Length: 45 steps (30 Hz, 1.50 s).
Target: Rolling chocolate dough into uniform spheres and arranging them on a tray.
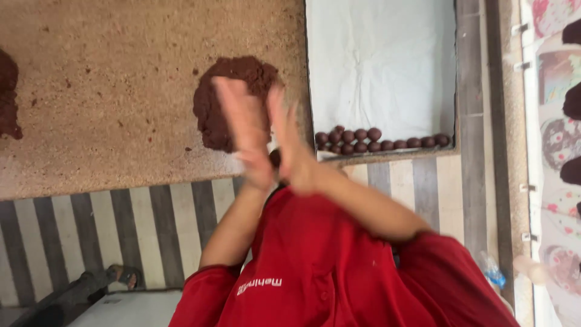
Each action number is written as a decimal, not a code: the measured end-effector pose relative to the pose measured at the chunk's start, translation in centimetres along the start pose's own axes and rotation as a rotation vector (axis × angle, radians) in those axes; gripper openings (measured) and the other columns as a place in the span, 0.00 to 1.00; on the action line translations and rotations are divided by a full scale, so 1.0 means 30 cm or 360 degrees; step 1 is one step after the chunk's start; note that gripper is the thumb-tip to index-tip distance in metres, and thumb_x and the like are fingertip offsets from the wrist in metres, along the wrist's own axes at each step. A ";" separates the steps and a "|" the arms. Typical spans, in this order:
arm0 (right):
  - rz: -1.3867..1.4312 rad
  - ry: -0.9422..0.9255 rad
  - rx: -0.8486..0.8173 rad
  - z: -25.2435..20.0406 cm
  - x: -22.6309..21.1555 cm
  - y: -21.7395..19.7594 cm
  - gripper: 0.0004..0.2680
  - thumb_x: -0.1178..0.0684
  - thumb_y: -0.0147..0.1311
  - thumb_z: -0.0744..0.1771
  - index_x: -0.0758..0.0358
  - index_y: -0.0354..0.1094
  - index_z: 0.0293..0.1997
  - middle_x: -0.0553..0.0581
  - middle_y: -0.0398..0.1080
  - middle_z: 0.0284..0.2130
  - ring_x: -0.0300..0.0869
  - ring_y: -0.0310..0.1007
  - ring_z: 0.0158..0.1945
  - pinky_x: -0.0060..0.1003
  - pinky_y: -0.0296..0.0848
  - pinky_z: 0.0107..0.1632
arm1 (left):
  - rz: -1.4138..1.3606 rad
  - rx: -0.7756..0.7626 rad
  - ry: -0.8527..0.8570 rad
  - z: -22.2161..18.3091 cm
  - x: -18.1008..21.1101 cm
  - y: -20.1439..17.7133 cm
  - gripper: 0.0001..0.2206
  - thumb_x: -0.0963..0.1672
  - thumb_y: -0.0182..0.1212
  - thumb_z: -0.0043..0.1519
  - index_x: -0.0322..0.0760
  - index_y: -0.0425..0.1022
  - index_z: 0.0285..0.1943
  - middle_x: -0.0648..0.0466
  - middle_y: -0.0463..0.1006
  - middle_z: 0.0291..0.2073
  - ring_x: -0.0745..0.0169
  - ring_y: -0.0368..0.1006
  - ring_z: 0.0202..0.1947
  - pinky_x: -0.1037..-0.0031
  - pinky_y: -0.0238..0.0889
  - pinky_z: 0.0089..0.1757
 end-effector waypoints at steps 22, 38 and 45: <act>0.0361 0.0078 -0.0171 0.073 -0.112 -0.025 0.38 0.20 0.16 0.68 0.55 0.07 0.80 0.57 0.12 0.79 0.45 0.11 0.83 0.47 0.18 0.81 | -0.0197 0.0402 -0.0044 -0.001 -0.018 0.007 0.45 0.68 0.27 0.68 0.41 0.24 0.84 0.53 0.25 0.83 0.57 0.24 0.81 0.61 0.20 0.76; 0.0402 0.0121 -0.0170 0.076 -0.081 -0.067 0.35 0.21 0.09 0.69 0.54 0.09 0.81 0.55 0.13 0.79 0.42 0.11 0.83 0.45 0.20 0.81 | -0.0092 0.0274 0.0039 0.066 -0.020 0.001 0.40 0.67 0.25 0.69 0.52 0.27 0.85 0.58 0.20 0.81 0.62 0.21 0.81 0.61 0.20 0.76; 0.0335 0.0186 -0.0143 0.071 -0.026 -0.065 0.34 0.20 0.07 0.69 0.51 0.07 0.79 0.57 0.11 0.79 0.43 0.08 0.80 0.46 0.18 0.81 | 0.0043 0.0196 0.0280 0.109 -0.006 0.008 0.40 0.66 0.23 0.68 0.52 0.24 0.85 0.63 0.21 0.83 0.70 0.19 0.80 0.66 0.20 0.76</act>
Point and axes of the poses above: each hand's wrist, its own z-axis towards the middle knuckle, its own y-axis out of the palm, x = y × z, the point moved 2 cm from there along z, towards the middle knuckle
